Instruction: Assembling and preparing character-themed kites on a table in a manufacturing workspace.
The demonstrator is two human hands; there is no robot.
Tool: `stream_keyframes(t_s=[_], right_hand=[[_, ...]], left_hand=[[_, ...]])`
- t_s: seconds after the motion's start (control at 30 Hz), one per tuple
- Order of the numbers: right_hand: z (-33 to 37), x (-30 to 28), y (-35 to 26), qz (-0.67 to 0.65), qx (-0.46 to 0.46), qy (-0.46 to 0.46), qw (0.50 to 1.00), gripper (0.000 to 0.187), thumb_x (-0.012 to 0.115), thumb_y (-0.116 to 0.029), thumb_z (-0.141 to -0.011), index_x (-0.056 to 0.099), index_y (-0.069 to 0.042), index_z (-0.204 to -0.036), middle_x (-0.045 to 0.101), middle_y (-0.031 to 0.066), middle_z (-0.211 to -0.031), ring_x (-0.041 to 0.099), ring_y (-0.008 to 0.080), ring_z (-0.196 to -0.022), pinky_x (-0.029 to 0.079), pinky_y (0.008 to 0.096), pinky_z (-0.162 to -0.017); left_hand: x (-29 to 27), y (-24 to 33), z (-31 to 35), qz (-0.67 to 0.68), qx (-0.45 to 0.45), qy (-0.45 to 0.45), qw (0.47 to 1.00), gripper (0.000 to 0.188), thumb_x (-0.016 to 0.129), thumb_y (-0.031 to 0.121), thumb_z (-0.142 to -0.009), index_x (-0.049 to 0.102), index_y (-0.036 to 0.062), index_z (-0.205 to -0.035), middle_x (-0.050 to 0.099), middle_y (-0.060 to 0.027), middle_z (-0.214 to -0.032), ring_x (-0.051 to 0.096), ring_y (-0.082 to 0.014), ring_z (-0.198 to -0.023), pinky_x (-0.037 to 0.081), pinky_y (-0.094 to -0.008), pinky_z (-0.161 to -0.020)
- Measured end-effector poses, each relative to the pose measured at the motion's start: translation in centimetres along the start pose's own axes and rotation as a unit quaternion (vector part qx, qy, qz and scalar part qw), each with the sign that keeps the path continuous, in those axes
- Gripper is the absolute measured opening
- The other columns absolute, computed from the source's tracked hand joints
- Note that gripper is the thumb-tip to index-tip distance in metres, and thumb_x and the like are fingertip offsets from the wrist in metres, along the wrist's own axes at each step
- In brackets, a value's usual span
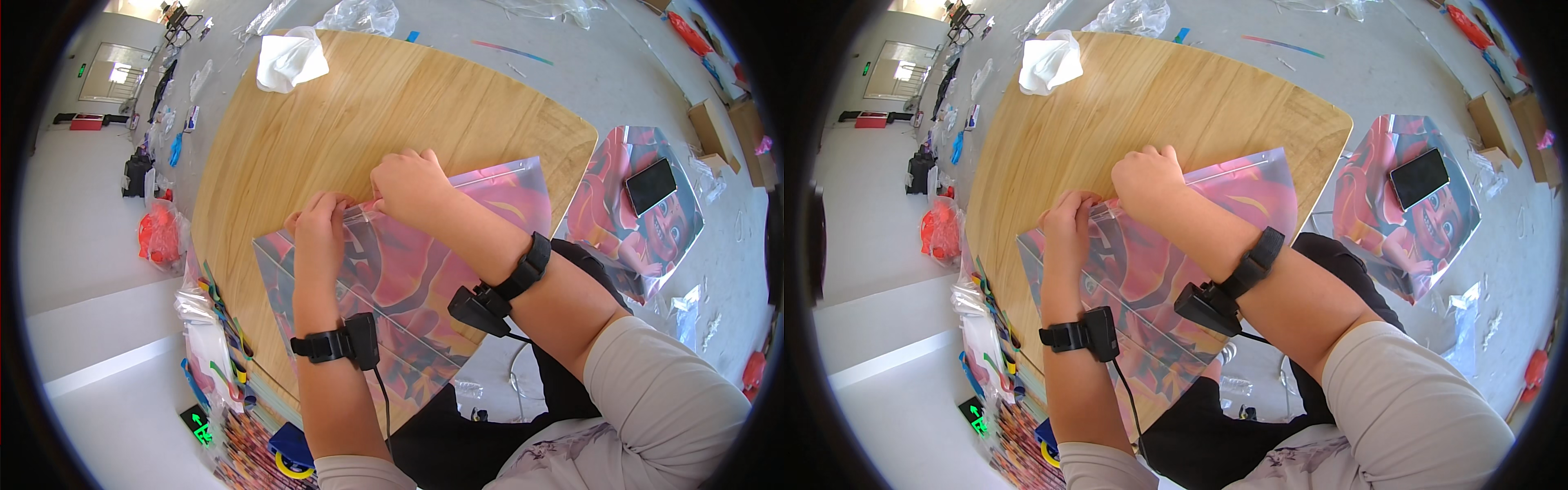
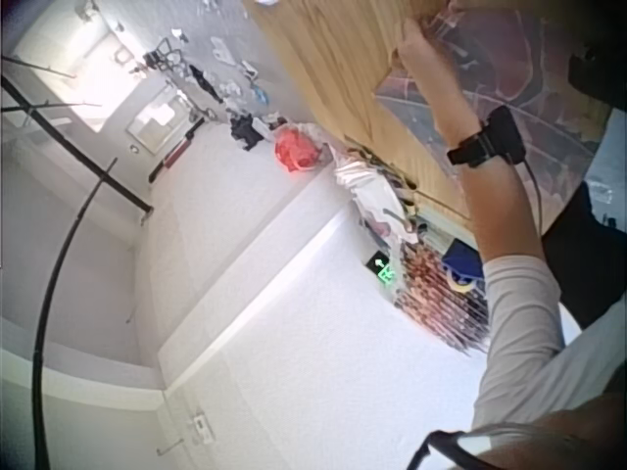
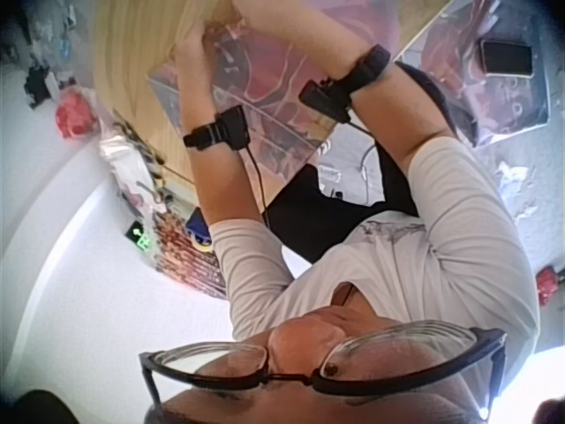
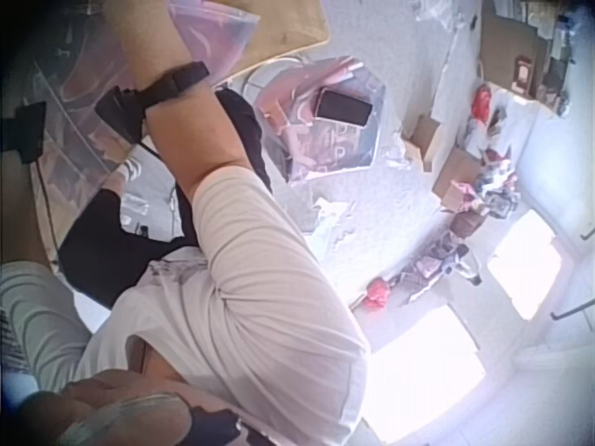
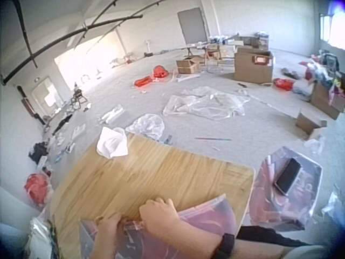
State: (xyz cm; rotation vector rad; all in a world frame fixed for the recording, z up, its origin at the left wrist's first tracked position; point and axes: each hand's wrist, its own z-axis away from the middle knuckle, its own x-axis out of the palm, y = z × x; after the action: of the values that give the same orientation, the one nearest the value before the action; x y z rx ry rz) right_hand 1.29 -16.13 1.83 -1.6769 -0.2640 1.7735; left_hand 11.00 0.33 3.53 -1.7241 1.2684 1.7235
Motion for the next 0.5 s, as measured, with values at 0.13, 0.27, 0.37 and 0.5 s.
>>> stream_keyframes(t_s=[0.13, 0.27, 0.37, 0.5], right_hand=[[-0.1, 0.0, 0.2, 0.004, 0.006, -0.011, 1.000, 0.013, 0.074, -0.027, -0.083, 0.073, -0.016, -0.090, 0.067, 0.0054, -0.104, 0.060, 0.0293, -0.109, 0.042, 0.0459, -0.094], [0.0, 0.1, 0.2, 0.006, 0.004, -0.003, 1.000, 0.013, 0.074, -0.026, -0.083, 0.074, -0.016, -0.090, 0.067, 0.0055, -0.103, 0.060, 0.0292, -0.109, 0.042, 0.0460, -0.094], [0.0, 0.2, 0.1, 0.008, 0.004, -0.003, 1.000, 0.013, 0.075, -0.027, -0.083, 0.074, -0.016, -0.090, 0.067, 0.0056, -0.103, 0.060, 0.0290, -0.109, 0.042, 0.0460, -0.094], [0.2, 0.0, 0.1, 0.012, 0.006, -0.005, 1.000, 0.016, 0.076, -0.030, -0.084, 0.074, -0.015, -0.091, 0.067, 0.0057, -0.104, 0.060, 0.0291, -0.110, 0.042, 0.0458, -0.094]], left_hand=[[-0.3, 0.2, 0.0, 0.039, -0.019, -0.010, 0.999, 0.007, 0.061, 0.012, -0.097, 0.068, 0.0096, -0.097, 0.070, -0.0037, -0.093, 0.068, -0.0214, -0.082, 0.036, -0.0380, -0.091], [-0.5, 0.7, 0.0, 0.040, -0.020, -0.032, 0.999, 0.004, 0.062, 0.013, -0.098, 0.066, 0.0106, -0.098, 0.070, -0.0032, -0.093, 0.066, -0.0189, -0.072, 0.033, -0.0376, -0.091], [-0.4, 0.7, 0.0, 0.028, -0.012, -0.031, 0.999, 0.003, 0.064, 0.013, -0.097, 0.065, 0.0102, -0.097, 0.070, -0.0030, -0.093, 0.067, -0.0186, -0.076, 0.033, -0.0379, -0.092], [-0.4, 1.0, 0.1, 0.016, -0.003, -0.026, 1.000, 0.006, 0.066, 0.012, -0.094, 0.067, 0.0106, -0.100, 0.069, -0.0040, -0.097, 0.067, -0.0209, -0.084, 0.034, -0.0385, -0.092]])
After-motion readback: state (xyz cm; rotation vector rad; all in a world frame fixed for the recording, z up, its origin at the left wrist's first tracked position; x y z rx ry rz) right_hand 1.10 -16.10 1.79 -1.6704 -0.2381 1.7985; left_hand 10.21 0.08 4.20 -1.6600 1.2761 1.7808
